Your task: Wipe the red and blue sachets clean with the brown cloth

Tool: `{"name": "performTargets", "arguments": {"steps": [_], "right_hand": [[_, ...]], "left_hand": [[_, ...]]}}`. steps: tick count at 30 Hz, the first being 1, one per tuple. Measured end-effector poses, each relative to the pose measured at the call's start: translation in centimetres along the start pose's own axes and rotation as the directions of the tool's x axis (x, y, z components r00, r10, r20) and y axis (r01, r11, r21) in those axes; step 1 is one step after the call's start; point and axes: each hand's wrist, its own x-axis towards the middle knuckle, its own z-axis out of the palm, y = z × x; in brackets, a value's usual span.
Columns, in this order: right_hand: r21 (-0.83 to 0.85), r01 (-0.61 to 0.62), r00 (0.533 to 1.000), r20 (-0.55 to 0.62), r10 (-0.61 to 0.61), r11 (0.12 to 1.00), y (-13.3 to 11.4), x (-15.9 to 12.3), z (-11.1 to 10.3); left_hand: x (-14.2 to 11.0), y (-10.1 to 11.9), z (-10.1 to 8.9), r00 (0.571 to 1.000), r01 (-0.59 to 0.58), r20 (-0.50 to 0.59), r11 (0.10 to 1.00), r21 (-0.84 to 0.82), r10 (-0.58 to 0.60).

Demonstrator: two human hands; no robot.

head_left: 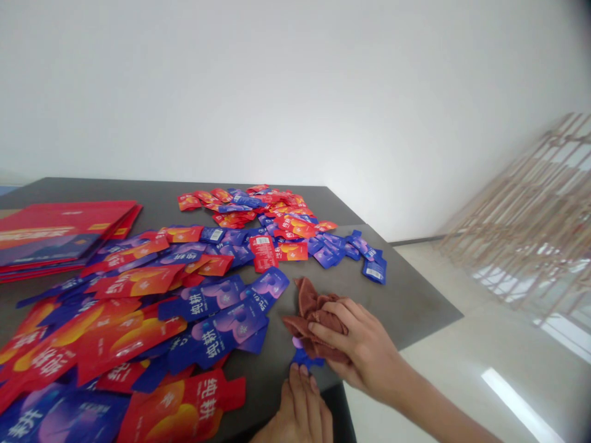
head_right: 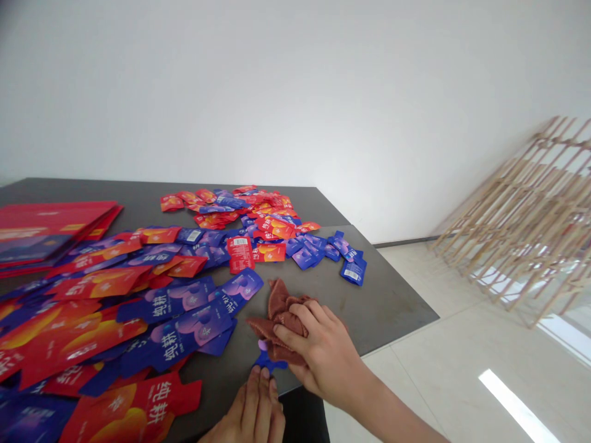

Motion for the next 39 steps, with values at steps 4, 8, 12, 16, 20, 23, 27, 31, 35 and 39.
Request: {"name": "performTargets", "arguments": {"steps": [4, 8, 12, 16, 20, 23, 27, 31, 35, 39], "right_hand": [[0.011, -0.072, 0.997, -0.034, 0.072, 0.997, 1.7, 0.3, -0.1], [-0.026, -0.116, 0.990, -0.080, 0.114, 0.993, 3.8, 0.5, 0.1], [-0.062, -0.166, 0.984, -0.080, 0.161, 0.984, 5.5, 0.5, 0.5], [-0.041, -0.175, 0.968, -0.190, 0.164, 0.984, 5.5, 0.3, 0.5], [-0.037, -0.077, 0.919, -0.390, 0.056, 0.996, 3.9, -0.2, -0.3], [-0.056, 0.037, 0.959, -0.279, -0.051, 0.998, 2.1, -0.6, -0.6], [-0.143, 0.163, 0.976, -0.119, -0.181, 0.976, 0.0, -1.1, 0.4], [-0.175, 0.230, 0.971, -0.028, -0.239, 0.957, -0.4, -0.8, 1.1], [-0.098, 0.217, 0.975, -0.021, -0.220, 0.971, 0.8, -0.2, 0.6], [-0.060, 0.126, 0.992, 0.010, -0.125, 0.990, 2.3, 0.0, 0.1]], "left_hand": [[0.2, 0.0, -0.1, 1.000, 0.007, -0.012, 1.000, 0.005, -0.007], [0.3, 0.0, -0.2, 1.000, 0.021, -0.013, 1.000, 0.005, -0.021], [0.1, 0.1, 0.0, 1.000, 0.013, -0.017, 1.000, 0.016, -0.012], [-0.3, 0.3, 0.1, 1.000, -0.001, -0.012, 1.000, 0.030, 0.002], [-0.5, 0.4, 0.1, 0.999, -0.037, 0.013, 0.999, 0.025, 0.036], [-0.8, 0.5, 0.0, 0.998, -0.045, 0.042, 0.999, 0.011, 0.044], [-1.0, 0.9, -0.1, 0.999, -0.011, 0.050, 1.000, -0.004, 0.012], [-0.8, 0.9, 0.0, 0.999, 0.012, 0.034, 1.000, -0.010, -0.012], [-0.6, 0.8, 0.1, 0.999, 0.015, 0.029, 1.000, -0.012, -0.015], [-0.7, 0.7, 0.2, 0.999, -0.004, 0.037, 1.000, 0.011, 0.003]]}}
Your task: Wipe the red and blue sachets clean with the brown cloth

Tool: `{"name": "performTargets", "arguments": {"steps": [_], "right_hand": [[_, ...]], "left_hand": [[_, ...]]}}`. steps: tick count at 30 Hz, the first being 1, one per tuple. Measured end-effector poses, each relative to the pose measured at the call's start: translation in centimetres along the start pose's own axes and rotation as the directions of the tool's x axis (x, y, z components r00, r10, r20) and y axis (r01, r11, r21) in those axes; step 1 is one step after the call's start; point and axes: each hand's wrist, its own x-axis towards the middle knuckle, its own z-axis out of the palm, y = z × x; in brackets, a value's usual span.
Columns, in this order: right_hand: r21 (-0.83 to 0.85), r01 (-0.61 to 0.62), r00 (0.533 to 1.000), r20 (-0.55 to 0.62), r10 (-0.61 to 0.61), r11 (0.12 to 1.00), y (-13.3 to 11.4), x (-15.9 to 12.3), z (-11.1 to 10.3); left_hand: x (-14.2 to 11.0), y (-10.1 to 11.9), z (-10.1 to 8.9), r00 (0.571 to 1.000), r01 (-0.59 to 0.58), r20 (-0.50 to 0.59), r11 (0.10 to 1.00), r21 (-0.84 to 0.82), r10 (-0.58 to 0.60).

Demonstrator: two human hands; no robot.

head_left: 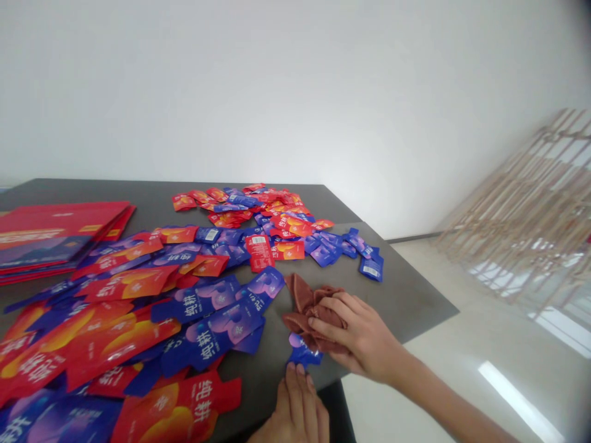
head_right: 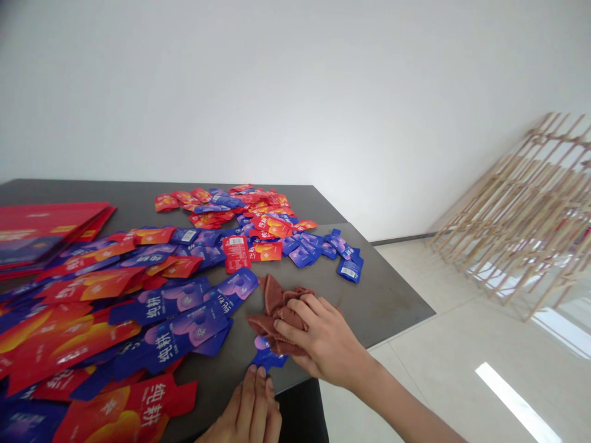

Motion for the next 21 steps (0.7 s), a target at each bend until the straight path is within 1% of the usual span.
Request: {"name": "performTargets", "arguments": {"steps": [3, 6, 9, 11, 13, 15, 19, 21], "right_hand": [[0.017, -0.075, 0.997, 0.007, 0.075, 0.997, 1.0, -0.1, -0.1], [0.056, -0.130, 0.991, -0.019, 0.131, 0.990, 1.9, -0.2, 0.0], [0.098, -0.168, 0.982, -0.070, 0.175, 0.981, 2.5, -0.2, 0.3], [0.095, -0.195, 0.976, -0.083, 0.203, 0.976, 2.5, -0.1, 0.4], [0.075, -0.227, 0.970, -0.072, 0.232, 0.971, 2.5, 0.1, 0.4], [0.046, -0.272, 0.961, -0.039, 0.273, 0.961, 2.4, 0.4, 0.3], [-0.017, -0.369, 0.929, 0.024, 0.369, 0.929, 2.9, 0.9, -0.2], [0.019, -0.411, 0.911, 0.026, 0.411, 0.911, 3.7, 1.0, -0.4]], "left_hand": [[-0.1, 0.0, 0.0, 1.000, -0.015, -0.004, 1.000, 0.007, 0.015], [0.1, 0.0, -0.3, 1.000, 0.006, -0.017, 1.000, 0.007, -0.006], [0.2, 0.0, -0.7, 0.999, 0.014, 0.039, 1.000, 0.012, -0.014], [0.3, 0.0, -0.9, 0.997, 0.012, 0.070, 1.000, 0.016, -0.013], [0.4, 0.0, -1.0, 0.998, 0.030, 0.056, 0.999, 0.023, -0.031], [0.5, 0.0, -0.9, 0.998, 0.051, 0.030, 0.998, 0.029, -0.051], [0.4, -0.2, -0.6, 0.999, 0.041, 0.021, 0.999, 0.011, -0.041], [0.1, -0.2, -0.3, 0.999, 0.033, 0.011, 0.999, -0.001, -0.033]]}}
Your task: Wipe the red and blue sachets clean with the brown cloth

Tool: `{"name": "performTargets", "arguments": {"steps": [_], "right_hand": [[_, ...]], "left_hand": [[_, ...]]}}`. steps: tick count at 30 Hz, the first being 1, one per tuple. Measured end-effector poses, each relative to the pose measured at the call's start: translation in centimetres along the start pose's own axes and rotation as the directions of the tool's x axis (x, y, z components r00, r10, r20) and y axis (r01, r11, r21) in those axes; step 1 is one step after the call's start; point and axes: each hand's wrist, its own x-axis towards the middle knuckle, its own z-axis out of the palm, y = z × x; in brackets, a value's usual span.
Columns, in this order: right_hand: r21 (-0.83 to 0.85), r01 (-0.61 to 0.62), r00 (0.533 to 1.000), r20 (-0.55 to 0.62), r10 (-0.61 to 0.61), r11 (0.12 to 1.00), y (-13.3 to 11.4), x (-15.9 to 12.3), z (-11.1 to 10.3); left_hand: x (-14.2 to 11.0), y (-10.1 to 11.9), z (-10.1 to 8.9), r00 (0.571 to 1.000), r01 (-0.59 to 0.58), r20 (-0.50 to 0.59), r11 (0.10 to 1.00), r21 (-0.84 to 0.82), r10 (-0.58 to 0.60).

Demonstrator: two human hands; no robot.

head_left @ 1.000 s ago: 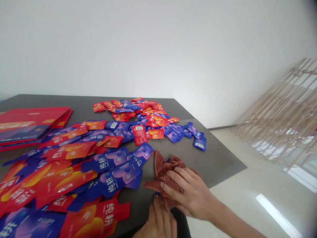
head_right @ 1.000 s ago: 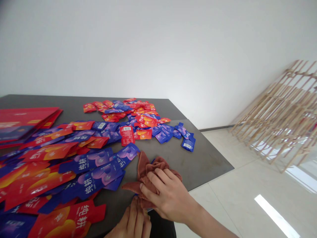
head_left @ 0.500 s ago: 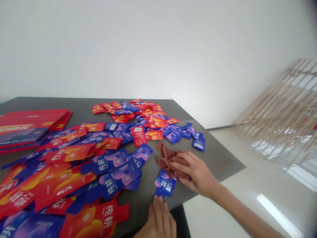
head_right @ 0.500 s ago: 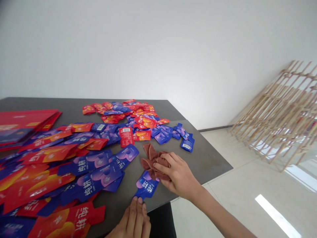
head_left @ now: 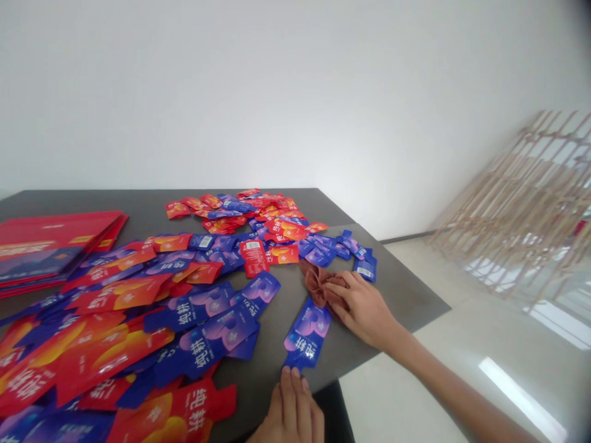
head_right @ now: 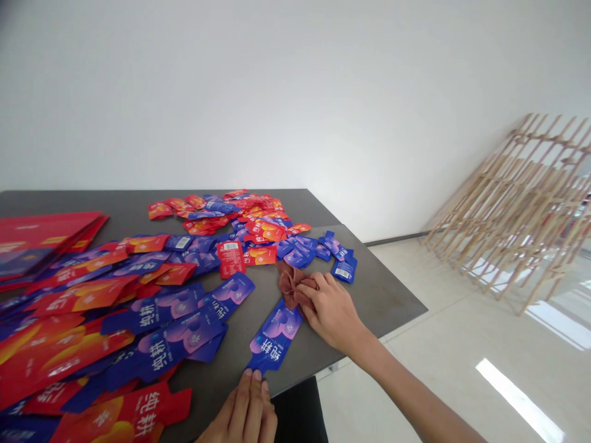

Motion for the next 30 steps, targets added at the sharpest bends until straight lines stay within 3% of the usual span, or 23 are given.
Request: {"name": "performTargets", "arguments": {"steps": [5, 10, 15, 20, 26, 30], "right_hand": [[0.206, -0.099, 0.975, -0.175, 0.137, 0.973, 2.6, 0.2, 0.1], [0.271, -0.176, 0.909, -0.323, 0.262, 0.946, 4.5, -0.9, 2.0], [0.298, -0.180, 0.846, -0.439, 0.302, 0.937, 4.7, -1.6, 3.7], [0.200, -0.197, 0.851, -0.451, 0.268, 0.960, 4.1, -1.5, 4.0], [0.185, -0.207, 0.850, -0.452, 0.270, 0.961, 3.9, -1.4, 4.0], [0.185, -0.203, 0.856, -0.444, 0.266, 0.961, 3.9, -1.4, 4.0]], "left_hand": [[-1.0, -0.1, 0.9, 1.000, -0.016, -0.015, 0.998, -0.057, 0.015], [-0.6, -1.1, 0.6, 0.987, 0.046, 0.159, 0.963, -0.265, -0.004], [0.2, -2.2, -0.2, 0.981, 0.118, 0.186, 0.935, -0.335, -0.057], [0.9, -3.8, -1.0, 0.961, 0.151, 0.275, 0.913, -0.380, -0.045], [2.3, -5.9, -1.8, 0.909, 0.319, 0.386, 0.858, -0.402, -0.157], [2.4, -6.7, -1.7, 0.898, 0.328, 0.432, 0.782, -0.529, -0.084]]}}
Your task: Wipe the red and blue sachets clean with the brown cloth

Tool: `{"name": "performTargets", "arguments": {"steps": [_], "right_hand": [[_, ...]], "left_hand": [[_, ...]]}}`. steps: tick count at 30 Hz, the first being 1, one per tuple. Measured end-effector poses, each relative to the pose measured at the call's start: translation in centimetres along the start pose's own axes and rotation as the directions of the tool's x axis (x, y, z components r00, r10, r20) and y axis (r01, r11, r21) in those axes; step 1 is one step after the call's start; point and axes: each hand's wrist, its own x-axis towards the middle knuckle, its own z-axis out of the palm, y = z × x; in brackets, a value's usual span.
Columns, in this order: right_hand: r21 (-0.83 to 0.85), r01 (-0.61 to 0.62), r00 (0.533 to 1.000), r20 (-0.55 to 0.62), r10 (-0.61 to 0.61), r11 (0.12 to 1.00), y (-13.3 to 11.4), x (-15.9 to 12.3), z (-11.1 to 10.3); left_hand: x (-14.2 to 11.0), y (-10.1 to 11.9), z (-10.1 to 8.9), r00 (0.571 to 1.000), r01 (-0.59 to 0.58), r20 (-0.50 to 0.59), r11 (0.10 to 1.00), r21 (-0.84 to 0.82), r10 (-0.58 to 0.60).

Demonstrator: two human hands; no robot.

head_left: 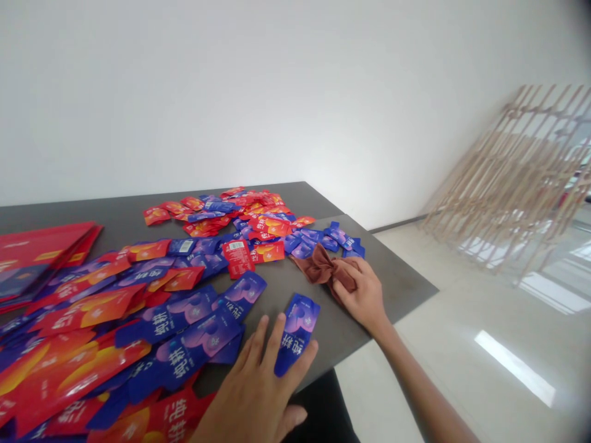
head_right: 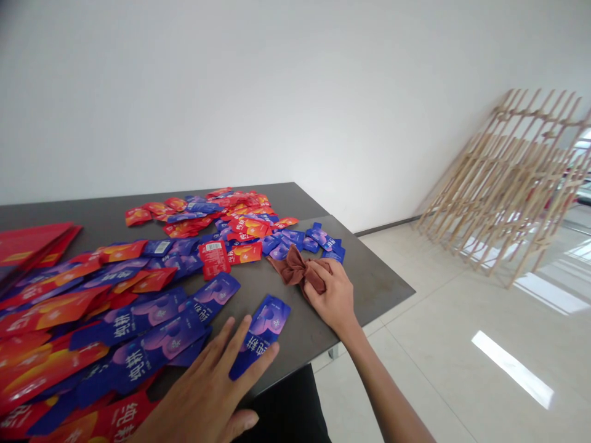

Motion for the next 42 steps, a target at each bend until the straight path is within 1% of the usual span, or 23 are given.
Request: {"name": "performTargets", "arguments": {"steps": [2, 3, 4, 6, 7, 8, 9, 10, 15, 20, 25, 27, 29, 31, 33, 35, 37, 40, 42], "right_hand": [[0.002, 0.000, 1.000, -0.008, 0.000, 1.000, 0.0, 0.0, 0.1], [0.003, 0.003, 1.000, -0.012, -0.003, 1.000, 0.1, 0.0, 0.1], [0.003, 0.008, 1.000, -0.016, -0.008, 1.000, 0.1, -0.1, 0.1], [0.003, 0.022, 1.000, -0.017, -0.022, 1.000, 0.1, -0.1, 0.2], [0.003, 0.028, 0.999, -0.015, -0.028, 1.000, 0.1, -0.1, 0.2], [0.004, 0.031, 0.999, -0.013, -0.031, 1.000, 0.2, -0.1, 0.2], [0.003, 0.032, 0.999, -0.011, -0.032, 0.999, 0.2, -0.1, 0.2], [0.003, 0.030, 0.999, -0.011, -0.030, 1.000, 0.2, -0.1, 0.2], [0.005, 0.031, 0.999, -0.011, -0.031, 0.999, 0.3, -0.2, 0.3], [-0.001, 0.059, 0.998, -0.007, -0.059, 0.998, 0.4, -0.2, 0.2], [-0.013, 0.084, 0.996, -0.006, -0.084, 0.996, 0.4, -0.2, 0.3], [-0.013, 0.091, 0.996, -0.008, -0.091, 0.996, 0.4, -0.2, 0.3], [-0.019, 0.093, 0.996, -0.008, -0.093, 0.995, 0.4, -0.3, 0.4], [-0.028, 0.090, 0.996, -0.008, -0.090, 0.996, 0.5, -0.3, 0.4], [-0.032, 0.086, 0.996, -0.008, -0.087, 0.996, 0.5, -0.3, 0.4], [-0.029, 0.089, 0.996, -0.008, -0.089, 0.996, 0.5, -0.3, 0.4], [-0.029, 0.094, 0.995, -0.016, -0.094, 0.995, 0.5, -0.4, 0.4], [-0.037, 0.102, 0.994, -0.035, -0.103, 0.994, 0.5, -0.4, 0.4], [-0.040, 0.105, 0.994, -0.035, -0.107, 0.994, 0.7, -0.5, 0.5]], "left_hand": [[0.4, -0.5, -0.1, 0.995, 0.005, 0.104, 0.995, -0.102, 0.005], [0.7, -0.7, -0.2, 0.982, 0.025, 0.188, 0.988, -0.153, 0.005], [1.2, -0.9, -0.3, 0.958, 0.058, 0.286, 0.979, -0.196, 0.000], [2.1, -1.3, -0.6, 0.881, 0.143, 0.473, 0.960, -0.239, -0.013], [2.6, -1.4, -0.8, 0.839, 0.184, 0.544, 0.953, -0.240, -0.025], [3.0, -1.4, -1.0, 0.804, 0.219, 0.593, 0.948, -0.231, -0.042], [3.3, -1.4, -1.2, 0.781, 0.241, 0.622, 0.945, -0.219, -0.055], [3.5, -1.3, -1.3, 0.768, 0.251, 0.637, 0.945, -0.208, -0.063], [3.9, -1.0, -1.4, 0.748, 0.254, 0.660, 0.950, -0.182, -0.073], [4.1, -1.2, -1.0, 0.791, 0.256, 0.602, 0.952, -0.168, -0.106], [4.3, -1.6, -0.8, 0.788, 0.255, 0.612, 0.943, -0.215, -0.073], [4.4, -1.7, -0.3, 0.802, 0.249, 0.594, 0.936, -0.247, -0.057], [4.4, -1.7, 0.4, 0.849, 0.237, 0.525, 0.930, -0.281, -0.058], [4.3, -1.6, 1.0, 0.904, 0.228, 0.421, 0.916, -0.331, -0.073], [4.1, -1.3, 1.1, 0.934, 0.250, 0.340, 0.878, -0.408, -0.108], [3.9, -1.0, 0.6, 0.945, 0.277, 0.295, 0.832, -0.481, -0.144], [3.7, -0.8, 0.0, 0.954, 0.277, 0.250, 0.808, -0.519, -0.167], [3.8, -1.1, -0.6, 0.967, 0.241, 0.207, 0.805, -0.542, -0.149], [4.1, -1.8, -1.0, 0.972, 0.217, 0.195, 0.807, -0.550, -0.129]]}}
